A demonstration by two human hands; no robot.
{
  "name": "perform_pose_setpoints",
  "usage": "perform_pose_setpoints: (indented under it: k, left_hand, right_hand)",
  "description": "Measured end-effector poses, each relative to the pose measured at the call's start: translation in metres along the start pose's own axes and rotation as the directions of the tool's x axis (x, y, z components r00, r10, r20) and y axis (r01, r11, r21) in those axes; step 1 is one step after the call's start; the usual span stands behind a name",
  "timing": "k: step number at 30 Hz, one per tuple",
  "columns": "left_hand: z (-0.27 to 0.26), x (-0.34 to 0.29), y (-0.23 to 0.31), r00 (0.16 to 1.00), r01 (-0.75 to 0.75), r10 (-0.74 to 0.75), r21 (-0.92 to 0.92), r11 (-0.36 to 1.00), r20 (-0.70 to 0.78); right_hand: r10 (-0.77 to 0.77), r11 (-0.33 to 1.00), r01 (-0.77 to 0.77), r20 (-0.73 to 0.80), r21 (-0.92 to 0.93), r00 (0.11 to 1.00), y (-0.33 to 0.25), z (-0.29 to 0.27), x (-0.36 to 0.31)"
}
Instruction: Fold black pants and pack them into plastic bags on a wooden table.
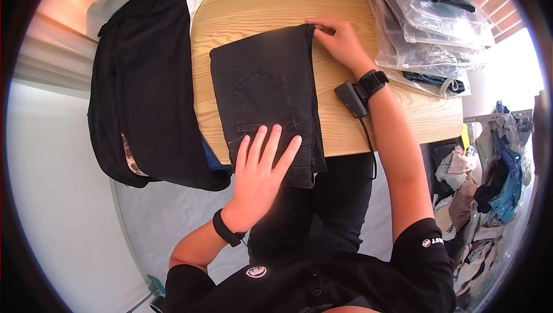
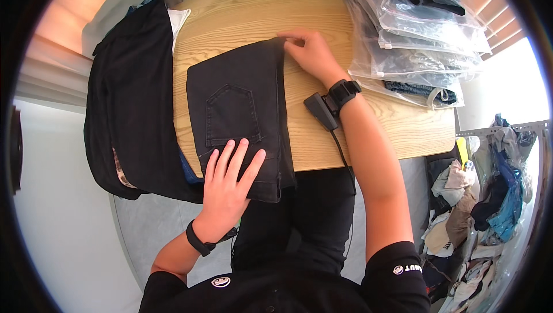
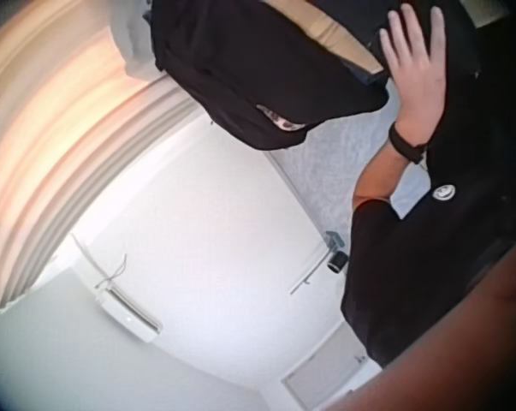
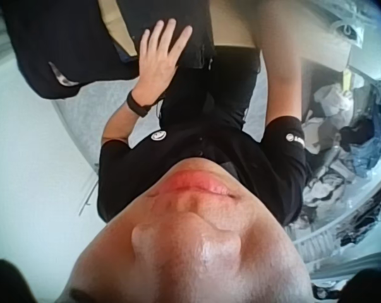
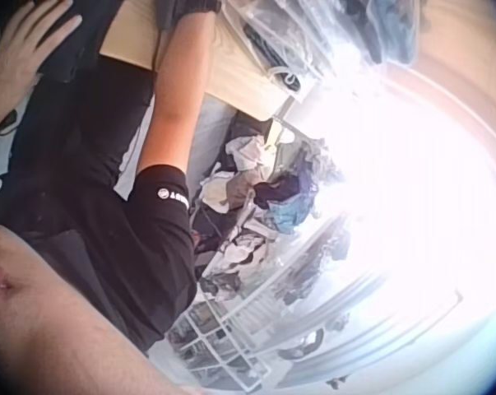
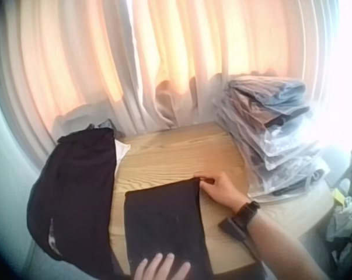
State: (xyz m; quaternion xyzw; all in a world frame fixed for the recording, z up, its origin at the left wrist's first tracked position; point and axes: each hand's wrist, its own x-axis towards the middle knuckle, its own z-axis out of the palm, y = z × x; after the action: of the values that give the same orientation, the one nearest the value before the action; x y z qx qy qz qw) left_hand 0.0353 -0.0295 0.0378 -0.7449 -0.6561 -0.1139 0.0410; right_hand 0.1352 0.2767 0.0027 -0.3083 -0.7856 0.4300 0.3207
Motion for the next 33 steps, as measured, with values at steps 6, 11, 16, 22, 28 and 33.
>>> perform_pose_setpoints:
  k: [6, 11, 16, 22, 28, 33]
  left_hand:
    - [-0.004, 0.001, -0.003, 0.999, -0.020, 0.021, -0.029, 0.999, 0.045]
    - [-0.008, 0.004, -0.004, 0.998, -0.027, 0.029, -0.033, 0.999, 0.055]
    - [-0.021, 0.012, 0.010, 0.992, 0.071, -0.049, -0.189, 0.979, 0.118]
    - [-0.004, 0.013, 0.015, 0.998, 0.040, -0.029, -0.240, 0.970, 0.047]
    - [0.002, 0.008, 0.012, 0.999, 0.028, -0.038, -0.233, 0.972, -0.039]
    - [-0.005, 0.013, 0.017, 0.997, 0.052, -0.068, -0.325, 0.944, -0.038]
  right_hand:
    - [0.072, 0.995, -0.072, 0.009, 0.070, 0.997, 0.018, -0.014, 0.020]
    - [-0.007, 0.994, 0.003, 0.035, 0.109, 0.999, 0.018, -0.019, 0.018]
    - [-0.048, 0.984, 0.042, 0.031, 0.173, 0.998, 0.019, -0.016, 0.010]
    - [-0.091, 0.992, 0.097, 0.077, -0.075, 0.993, 0.009, -0.012, 0.005]
    - [-0.038, 0.998, 0.037, 0.016, 0.059, 0.999, 0.021, -0.012, 0.012]
    - [0.032, 0.998, -0.035, 0.051, 0.055, 0.998, 0.024, -0.017, 0.017]
